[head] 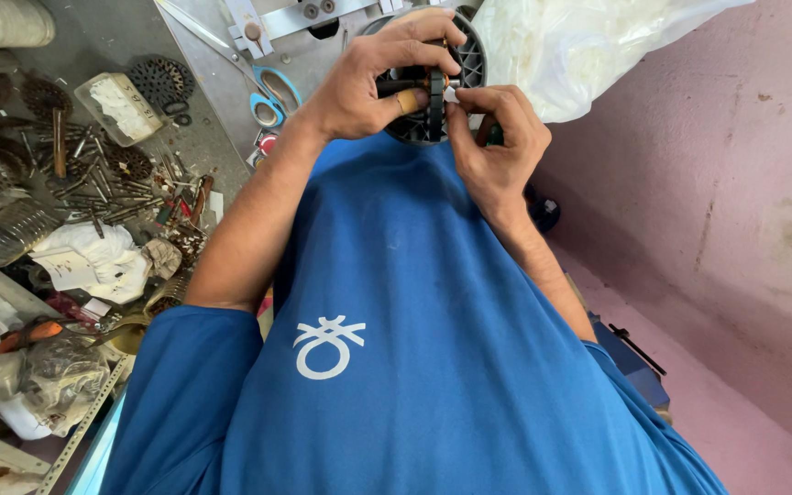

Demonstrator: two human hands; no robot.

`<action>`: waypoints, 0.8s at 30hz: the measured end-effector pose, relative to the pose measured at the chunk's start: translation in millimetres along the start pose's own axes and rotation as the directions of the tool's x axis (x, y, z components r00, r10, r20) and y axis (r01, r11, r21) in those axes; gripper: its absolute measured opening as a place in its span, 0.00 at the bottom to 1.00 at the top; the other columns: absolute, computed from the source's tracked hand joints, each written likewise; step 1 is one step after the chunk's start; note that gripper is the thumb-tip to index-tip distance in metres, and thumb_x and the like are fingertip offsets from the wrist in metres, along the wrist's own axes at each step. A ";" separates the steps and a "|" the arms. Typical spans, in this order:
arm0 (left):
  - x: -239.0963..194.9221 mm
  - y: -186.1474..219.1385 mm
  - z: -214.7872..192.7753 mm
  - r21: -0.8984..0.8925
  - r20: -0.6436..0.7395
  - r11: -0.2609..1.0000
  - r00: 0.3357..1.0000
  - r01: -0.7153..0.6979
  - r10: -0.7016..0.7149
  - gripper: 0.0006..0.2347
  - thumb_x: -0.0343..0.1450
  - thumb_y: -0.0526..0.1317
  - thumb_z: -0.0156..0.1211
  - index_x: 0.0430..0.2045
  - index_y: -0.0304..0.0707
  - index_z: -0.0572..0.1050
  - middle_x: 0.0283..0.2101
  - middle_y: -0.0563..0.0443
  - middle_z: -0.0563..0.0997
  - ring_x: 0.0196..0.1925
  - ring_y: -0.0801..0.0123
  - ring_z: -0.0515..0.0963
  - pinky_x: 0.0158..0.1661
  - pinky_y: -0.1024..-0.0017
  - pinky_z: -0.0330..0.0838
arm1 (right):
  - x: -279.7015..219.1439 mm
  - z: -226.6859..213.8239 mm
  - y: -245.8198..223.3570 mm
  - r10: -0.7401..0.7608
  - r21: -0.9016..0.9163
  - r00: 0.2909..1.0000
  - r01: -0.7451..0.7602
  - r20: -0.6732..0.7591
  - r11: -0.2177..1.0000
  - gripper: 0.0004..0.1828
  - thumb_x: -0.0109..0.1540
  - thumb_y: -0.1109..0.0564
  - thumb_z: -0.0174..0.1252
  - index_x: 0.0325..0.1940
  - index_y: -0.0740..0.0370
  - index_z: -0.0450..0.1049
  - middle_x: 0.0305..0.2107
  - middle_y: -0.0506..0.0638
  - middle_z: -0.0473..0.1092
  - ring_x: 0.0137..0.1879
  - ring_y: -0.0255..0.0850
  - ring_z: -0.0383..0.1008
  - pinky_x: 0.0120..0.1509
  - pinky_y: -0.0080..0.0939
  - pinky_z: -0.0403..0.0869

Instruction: The person assembles a stator by manually inserting small components into the slots of the stator core, using a small green-handled tool to seat them, and handling individual pieces from a plastic bag.

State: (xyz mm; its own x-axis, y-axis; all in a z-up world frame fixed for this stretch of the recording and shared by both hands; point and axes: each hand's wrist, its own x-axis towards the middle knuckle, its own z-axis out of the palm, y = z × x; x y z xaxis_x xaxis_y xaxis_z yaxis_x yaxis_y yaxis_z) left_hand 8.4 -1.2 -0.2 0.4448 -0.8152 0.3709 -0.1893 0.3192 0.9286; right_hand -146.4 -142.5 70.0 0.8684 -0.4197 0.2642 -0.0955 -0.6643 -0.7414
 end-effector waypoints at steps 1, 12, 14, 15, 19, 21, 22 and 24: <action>-1.0 -1.5 -1.1 -0.016 0.007 1.000 1.000 0.009 -0.009 0.17 0.70 0.24 0.68 0.51 0.38 0.79 0.65 0.48 0.76 0.75 0.54 0.70 0.75 0.61 0.65 | -0.2 0.6 1.1 -0.003 0.003 1.000 0.003 -0.002 1.000 0.10 0.63 0.71 0.69 0.45 0.64 0.78 0.36 0.49 0.77 0.31 0.30 0.72 0.32 0.30 0.69; -0.1 1.1 -5.5 -0.030 0.027 0.999 1.000 0.012 -0.011 0.16 0.68 0.23 0.69 0.48 0.38 0.80 0.63 0.50 0.77 0.75 0.56 0.70 0.75 0.61 0.66 | -2.4 7.3 1.5 -0.138 -0.114 0.990 0.134 -0.028 0.984 0.12 0.60 0.71 0.71 0.43 0.64 0.77 0.35 0.49 0.75 0.27 0.30 0.68 0.30 0.31 0.67; -0.5 0.5 -4.0 -0.006 0.026 1.000 1.000 0.004 -0.004 0.16 0.68 0.23 0.70 0.48 0.38 0.80 0.63 0.51 0.78 0.75 0.55 0.70 0.76 0.61 0.67 | -0.8 6.3 2.8 -0.191 -0.142 0.982 0.188 -0.008 0.972 0.12 0.59 0.70 0.71 0.43 0.63 0.78 0.35 0.49 0.75 0.28 0.31 0.70 0.31 0.32 0.68; -0.4 0.2 -4.3 0.001 0.024 1.000 1.000 0.008 -0.008 0.15 0.68 0.23 0.70 0.47 0.38 0.80 0.63 0.51 0.78 0.75 0.55 0.70 0.75 0.61 0.67 | 1.1 6.1 3.1 -0.216 -0.154 0.976 0.214 0.004 0.964 0.12 0.59 0.70 0.71 0.44 0.62 0.78 0.35 0.48 0.75 0.29 0.32 0.71 0.31 0.33 0.69; -2.0 -0.9 -4.3 -0.004 0.007 1.000 1.000 0.015 -0.015 0.15 0.70 0.22 0.67 0.48 0.38 0.80 0.63 0.51 0.78 0.75 0.55 0.70 0.75 0.60 0.67 | 7.6 1.6 2.3 -0.230 -0.169 0.970 0.241 0.080 0.956 0.13 0.60 0.70 0.70 0.45 0.62 0.78 0.36 0.48 0.75 0.33 0.35 0.75 0.35 0.34 0.73; -3.0 -2.5 -4.0 -0.017 -0.002 1.000 1.000 0.021 -0.021 0.15 0.71 0.22 0.65 0.49 0.37 0.80 0.63 0.51 0.78 0.75 0.55 0.70 0.75 0.60 0.67 | 10.0 -1.8 2.4 -0.214 -0.167 0.969 0.233 0.124 0.958 0.13 0.60 0.70 0.69 0.45 0.61 0.77 0.37 0.48 0.75 0.36 0.36 0.77 0.37 0.35 0.76; -3.0 -3.6 -3.7 -0.020 -0.005 0.999 1.000 0.026 -0.026 0.15 0.71 0.22 0.65 0.50 0.37 0.80 0.63 0.50 0.78 0.75 0.54 0.71 0.74 0.61 0.68 | 11.4 -2.4 3.3 -0.216 -0.160 0.966 0.237 0.141 0.958 0.13 0.60 0.70 0.69 0.46 0.61 0.77 0.37 0.48 0.74 0.37 0.36 0.78 0.39 0.35 0.77; -3.3 -5.2 -3.1 -0.031 -0.007 0.999 1.000 0.030 -0.031 0.14 0.71 0.23 0.65 0.49 0.37 0.80 0.62 0.50 0.78 0.74 0.54 0.71 0.73 0.61 0.69 | 14.0 -3.2 5.9 -0.220 -0.145 0.959 0.247 0.178 0.958 0.13 0.61 0.70 0.68 0.47 0.62 0.76 0.37 0.48 0.73 0.40 0.37 0.80 0.43 0.36 0.80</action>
State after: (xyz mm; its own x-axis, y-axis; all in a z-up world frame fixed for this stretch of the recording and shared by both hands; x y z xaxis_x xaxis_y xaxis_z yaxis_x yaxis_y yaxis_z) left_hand 10.6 1.3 -6.2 0.4566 -0.8211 0.3424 -0.1485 0.3092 0.9393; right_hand -136.3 -154.2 71.4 0.9403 -0.1463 0.3072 0.0525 -0.8297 -0.5558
